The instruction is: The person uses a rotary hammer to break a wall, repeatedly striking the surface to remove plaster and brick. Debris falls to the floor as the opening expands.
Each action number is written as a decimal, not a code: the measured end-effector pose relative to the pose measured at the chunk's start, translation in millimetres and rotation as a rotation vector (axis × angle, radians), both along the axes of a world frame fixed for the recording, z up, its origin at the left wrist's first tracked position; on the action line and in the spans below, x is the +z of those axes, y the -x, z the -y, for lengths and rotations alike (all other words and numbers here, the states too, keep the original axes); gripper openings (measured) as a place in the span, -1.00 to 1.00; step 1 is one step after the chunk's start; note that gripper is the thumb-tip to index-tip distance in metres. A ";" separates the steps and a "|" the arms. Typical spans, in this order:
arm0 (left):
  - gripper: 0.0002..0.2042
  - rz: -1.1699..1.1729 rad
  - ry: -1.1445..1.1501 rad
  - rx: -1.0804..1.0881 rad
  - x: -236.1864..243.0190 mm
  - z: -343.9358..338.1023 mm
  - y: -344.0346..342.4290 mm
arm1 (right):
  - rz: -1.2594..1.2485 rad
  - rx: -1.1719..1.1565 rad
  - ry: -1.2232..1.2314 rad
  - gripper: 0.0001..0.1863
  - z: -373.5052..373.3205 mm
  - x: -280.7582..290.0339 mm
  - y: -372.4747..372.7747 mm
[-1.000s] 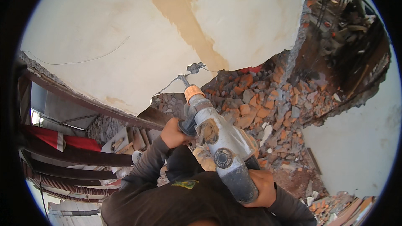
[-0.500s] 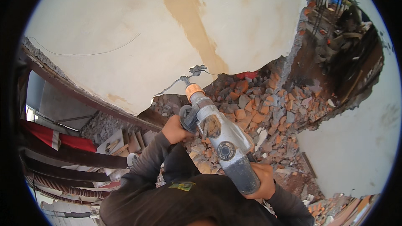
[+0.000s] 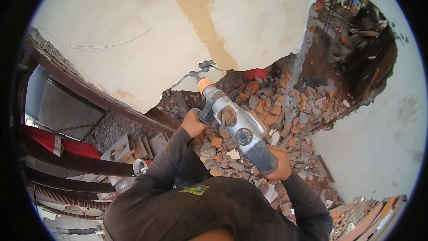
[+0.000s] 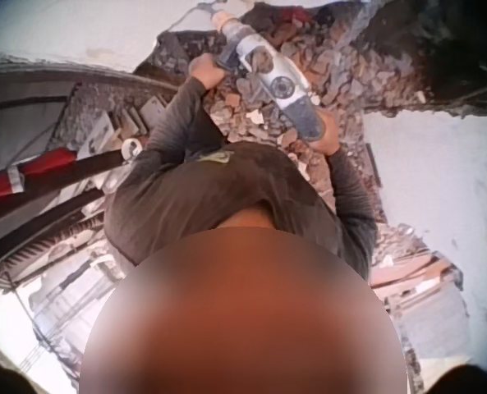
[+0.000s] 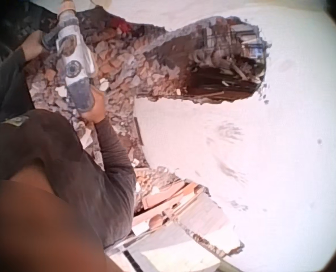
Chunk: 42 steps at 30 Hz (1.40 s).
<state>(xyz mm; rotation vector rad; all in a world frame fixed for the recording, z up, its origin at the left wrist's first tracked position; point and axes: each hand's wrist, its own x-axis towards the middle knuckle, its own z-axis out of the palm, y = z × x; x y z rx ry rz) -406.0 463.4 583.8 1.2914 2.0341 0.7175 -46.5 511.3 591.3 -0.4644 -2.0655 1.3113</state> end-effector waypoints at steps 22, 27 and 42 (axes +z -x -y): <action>-0.68 0.024 0.044 -0.023 42.8 -1.8 12.1 | 0.008 -0.010 0.014 -0.55 1.8 12.9 14.1; -0.66 0.078 0.238 0.119 59.8 -8.9 10.2 | 0.022 0.014 0.029 -0.59 -6.7 15.6 22.1; -0.71 -0.056 0.119 -0.024 64.1 -4.2 15.6 | -0.110 -0.047 0.011 -0.60 0.9 9.9 31.3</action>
